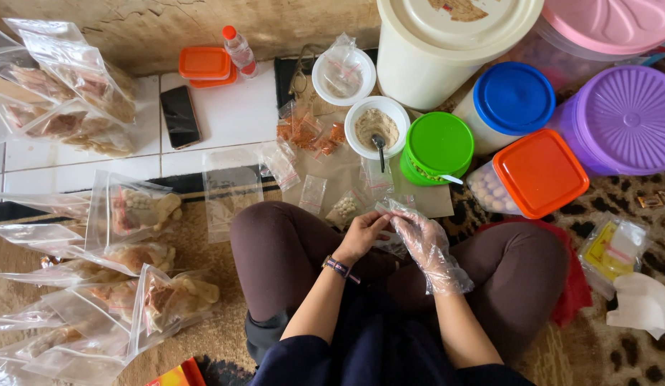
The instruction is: The person packages various food items into small plastic bags, using their gloved hands to select items from multiple colored containers and then sealing the bags.
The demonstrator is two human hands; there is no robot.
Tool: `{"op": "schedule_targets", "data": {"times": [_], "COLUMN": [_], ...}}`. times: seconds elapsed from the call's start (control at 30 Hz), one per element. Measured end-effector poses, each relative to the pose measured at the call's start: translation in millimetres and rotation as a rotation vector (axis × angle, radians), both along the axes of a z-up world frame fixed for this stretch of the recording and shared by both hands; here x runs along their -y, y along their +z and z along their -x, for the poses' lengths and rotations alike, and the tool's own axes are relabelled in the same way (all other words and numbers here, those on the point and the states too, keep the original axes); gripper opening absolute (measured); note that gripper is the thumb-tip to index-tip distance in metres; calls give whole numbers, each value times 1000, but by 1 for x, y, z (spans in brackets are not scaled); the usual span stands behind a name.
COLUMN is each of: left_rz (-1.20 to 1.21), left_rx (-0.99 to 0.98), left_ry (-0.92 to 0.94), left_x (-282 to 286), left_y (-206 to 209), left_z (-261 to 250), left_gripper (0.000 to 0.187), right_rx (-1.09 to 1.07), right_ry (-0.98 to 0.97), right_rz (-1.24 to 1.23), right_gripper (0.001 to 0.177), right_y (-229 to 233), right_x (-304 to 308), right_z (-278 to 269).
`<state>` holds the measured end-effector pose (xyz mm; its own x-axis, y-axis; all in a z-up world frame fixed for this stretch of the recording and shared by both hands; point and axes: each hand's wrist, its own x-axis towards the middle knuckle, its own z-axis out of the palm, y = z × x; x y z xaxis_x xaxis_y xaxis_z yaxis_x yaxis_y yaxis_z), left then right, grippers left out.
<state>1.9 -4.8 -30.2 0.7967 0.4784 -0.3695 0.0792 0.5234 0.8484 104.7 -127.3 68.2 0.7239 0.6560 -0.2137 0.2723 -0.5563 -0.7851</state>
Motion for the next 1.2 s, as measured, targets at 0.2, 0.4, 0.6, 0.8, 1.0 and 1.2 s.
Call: {"op": "schedule_targets", "data": {"times": [0.2,0.4,0.6,0.8,1.0,1.2], "left_rz": [-93,-212,-280,-209,-178,-186], "left_rx": [-70,-100,-144,-127,-68,-70], "left_ry": [29,53,48,10,-17,-53], "left_x": [1,2,2,0,-1,-2], "left_y": [-21,-9,-11,-7,4,-5], "left_z": [-3,-2,-3,-4,-6,-4], "left_gripper": [20,26,22,24,25,23], "right_rx": [66,72,-58,-115,-200,-246], "right_ry": [0,29,32,51,66,90], "right_rz": [48,54,188,192,109,19], "right_gripper": [25,29,32,30,27,34], "right_y": [4,-1,-2,-3,-3,-14], "right_x": [-9,-8,-8,1,6,9], "right_z": [5,1,-3,-6,-7,-10]}}
